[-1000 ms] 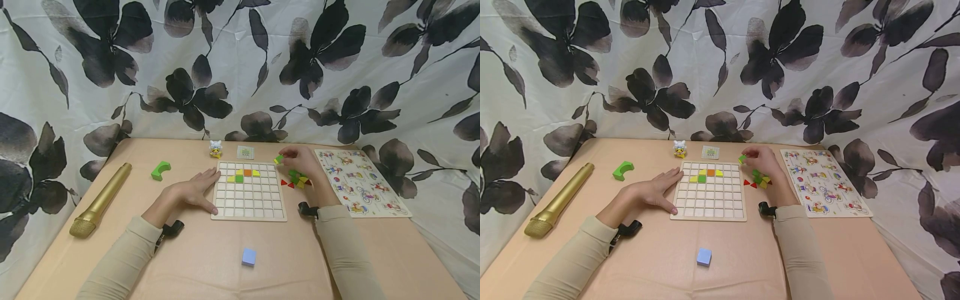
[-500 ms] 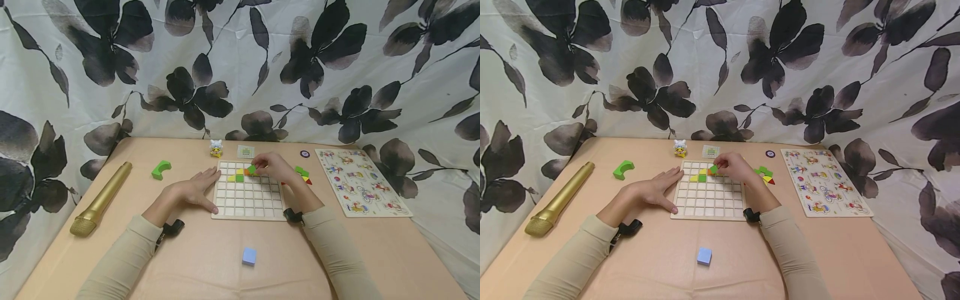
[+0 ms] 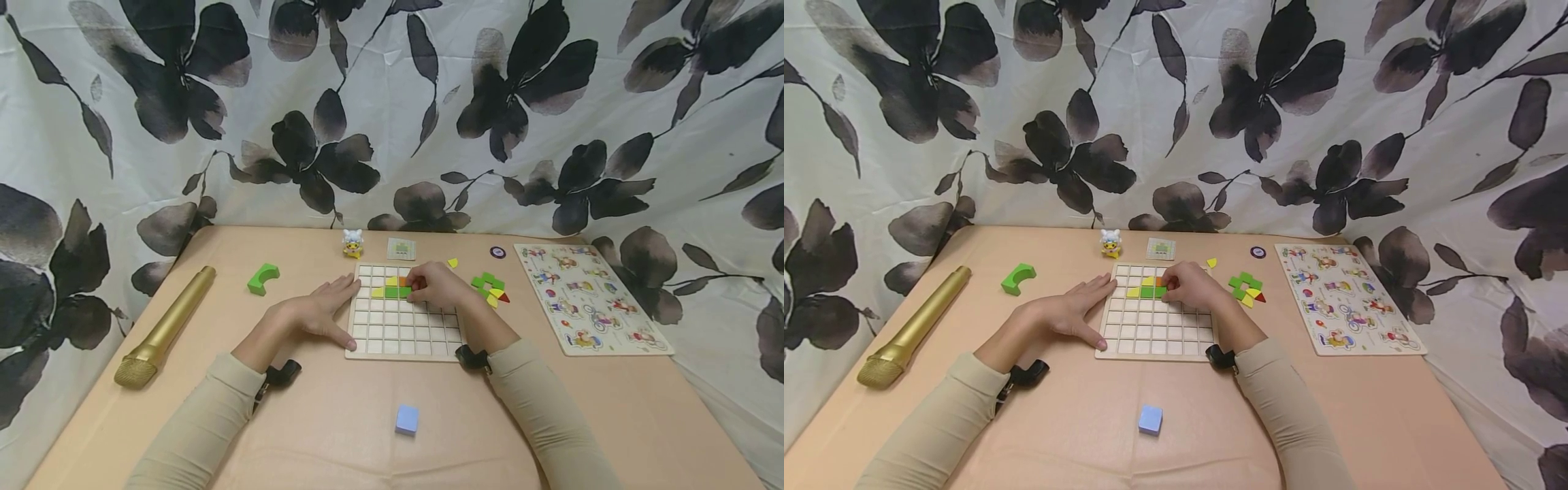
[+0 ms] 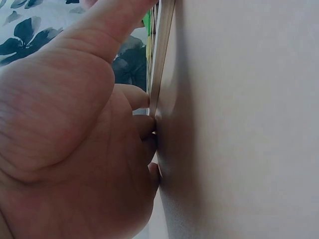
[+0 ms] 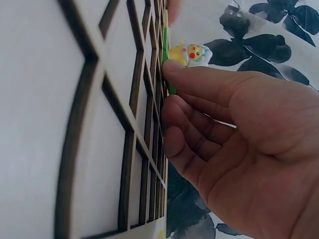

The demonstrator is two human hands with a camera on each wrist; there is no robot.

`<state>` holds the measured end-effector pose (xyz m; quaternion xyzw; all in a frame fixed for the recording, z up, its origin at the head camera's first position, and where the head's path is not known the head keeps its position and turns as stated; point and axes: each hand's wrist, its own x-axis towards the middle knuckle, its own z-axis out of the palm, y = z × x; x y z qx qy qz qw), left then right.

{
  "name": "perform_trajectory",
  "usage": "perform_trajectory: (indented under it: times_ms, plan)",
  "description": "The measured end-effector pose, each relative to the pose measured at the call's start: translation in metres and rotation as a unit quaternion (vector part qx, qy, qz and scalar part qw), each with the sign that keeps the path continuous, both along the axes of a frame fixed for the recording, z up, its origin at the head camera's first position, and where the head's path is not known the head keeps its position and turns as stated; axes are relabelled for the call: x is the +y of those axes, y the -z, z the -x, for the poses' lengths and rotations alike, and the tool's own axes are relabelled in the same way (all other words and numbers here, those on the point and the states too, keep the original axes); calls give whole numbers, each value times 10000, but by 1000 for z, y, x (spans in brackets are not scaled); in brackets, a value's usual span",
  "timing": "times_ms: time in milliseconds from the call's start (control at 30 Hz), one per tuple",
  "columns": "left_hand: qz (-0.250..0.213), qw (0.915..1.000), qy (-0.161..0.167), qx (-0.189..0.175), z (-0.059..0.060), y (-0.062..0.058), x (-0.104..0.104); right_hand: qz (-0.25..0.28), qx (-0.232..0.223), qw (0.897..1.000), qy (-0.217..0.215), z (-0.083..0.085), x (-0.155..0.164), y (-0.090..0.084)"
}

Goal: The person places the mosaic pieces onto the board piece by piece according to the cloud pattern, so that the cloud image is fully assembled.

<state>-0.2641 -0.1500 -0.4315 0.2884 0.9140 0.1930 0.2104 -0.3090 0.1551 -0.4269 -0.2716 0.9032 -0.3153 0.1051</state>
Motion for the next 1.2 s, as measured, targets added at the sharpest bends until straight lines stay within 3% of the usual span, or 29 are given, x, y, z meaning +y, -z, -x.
perform_trajectory:
  times_ms: [300, 533, 767, 967, 1200]
  plan:
    - [9, 10000, 15, 31, 0, 0, 0, -81, -8, 10000, 46, -2, -1, -3]
    - [-2, 10000, 38, 43, 1, 1, -1, 172, 552, 9983, -19, -6, 15, -23]
    - [-15, 10000, 58, 44, 1, 1, -2, 214, 761, 9948, 649, -4, 54, -40]
    - [-14, 10000, 63, 34, 1, 2, -1, 159, 846, 9885, 1239, 7, 95, -32]
    - [-5, 10000, 52, 4, 1, -1, -1, 292, 269, 9871, 1554, 19, 133, -14]
